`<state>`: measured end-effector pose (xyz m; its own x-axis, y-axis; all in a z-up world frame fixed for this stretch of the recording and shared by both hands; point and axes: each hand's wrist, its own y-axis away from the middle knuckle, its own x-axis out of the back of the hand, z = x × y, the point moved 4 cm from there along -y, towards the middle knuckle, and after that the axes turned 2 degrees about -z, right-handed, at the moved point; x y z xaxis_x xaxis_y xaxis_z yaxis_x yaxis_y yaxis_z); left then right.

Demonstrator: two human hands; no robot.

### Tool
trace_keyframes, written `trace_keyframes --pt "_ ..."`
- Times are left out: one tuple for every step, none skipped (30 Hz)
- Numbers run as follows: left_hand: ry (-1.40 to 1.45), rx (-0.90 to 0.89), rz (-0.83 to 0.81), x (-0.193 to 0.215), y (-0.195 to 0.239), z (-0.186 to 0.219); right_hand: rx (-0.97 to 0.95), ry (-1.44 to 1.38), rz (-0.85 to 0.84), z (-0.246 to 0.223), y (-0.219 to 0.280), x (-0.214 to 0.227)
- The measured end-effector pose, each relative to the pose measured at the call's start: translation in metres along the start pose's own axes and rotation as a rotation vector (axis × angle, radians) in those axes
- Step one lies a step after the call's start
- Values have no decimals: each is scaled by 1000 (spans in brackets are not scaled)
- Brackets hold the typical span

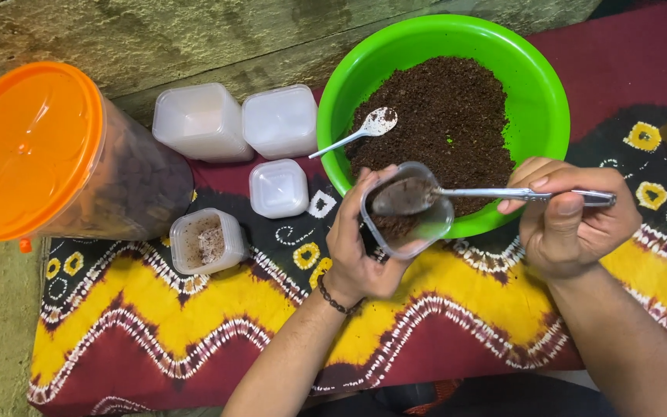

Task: Filling small plastic containers with dark granular material using a spoon and then sealing them with lids.

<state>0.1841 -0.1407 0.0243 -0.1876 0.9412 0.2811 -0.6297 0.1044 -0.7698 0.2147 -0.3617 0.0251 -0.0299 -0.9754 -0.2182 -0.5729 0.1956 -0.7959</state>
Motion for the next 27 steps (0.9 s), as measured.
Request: trace_keyframes --pt "84 19 -6 1 0 0 -41 -27 -12 -1 -1 -3" --pt "83 18 -7 2 1 2 -40 -28 -12 -5 -1 -6" --pt "184 40 -10 2 1 2 -105 -87 -23 -6 0 -9" --pt "285 64 -14 2 1 2 -170 -145 -34 -7 0 -12" --pt "285 64 -14 5 0 8 -170 -146 -34 -6 1 -12" --pt "298 138 -17 7 1 10 -164 -180 -54 -6 3 -13" --pt "311 213 -20 9 1 13 -157 -214 -74 -6 4 -14" --pt "310 215 -20 8 0 13 -159 -214 -74 -9 3 -14" --pt "561 255 -43 5 -2 13 -165 -226 -107 -12 3 -16" --pt "811 294 -65 2 -3 13 -172 -237 -139 -15 3 -18" --pt "811 297 -64 5 -4 14 -175 -238 -139 -14 3 -17" --pt "920 386 -94 5 -5 12 -152 -250 -151 -15 3 -17" --pt "1028 476 -125 5 -6 11 -128 -262 -163 -15 4 -16" --pt "1027 477 -123 4 -5 9 -130 -264 -164 -16 5 -15" --pt "1185 490 -145 1 -5 9 -108 -258 -189 -18 5 -15" --pt "1342 500 -167 -1 -4 9 -85 -252 -215 -19 6 -15" --pt "1341 500 -164 -2 -1 9 -86 -254 -216 -21 7 -14" --pt "1473 549 -157 -5 3 9 -39 -169 -242 -25 8 -15" --pt "1606 598 -148 -8 7 10 9 -85 -267 -28 10 -15" --pt "1604 598 -143 -10 9 9 7 -88 -269 -34 9 -13" --pt "1654 609 -125 -12 11 8 -12 -59 -352 -39 8 -14" --pt "1704 620 -106 -14 13 7 -32 -30 -435 -44 9 -15" --pt "1701 622 -100 -15 14 7 -35 -34 -437 -41 10 -15" --pt "1713 627 -108 -16 14 8 36 -68 -449 -41 11 -16" --pt "1724 633 -115 -18 14 8 108 -103 -460 -42 13 -17" --pt "1725 634 -112 -18 13 10 105 -105 -462 -47 12 -19" --pt "1730 646 -91 -18 13 11 69 -50 -472 -51 12 -21"
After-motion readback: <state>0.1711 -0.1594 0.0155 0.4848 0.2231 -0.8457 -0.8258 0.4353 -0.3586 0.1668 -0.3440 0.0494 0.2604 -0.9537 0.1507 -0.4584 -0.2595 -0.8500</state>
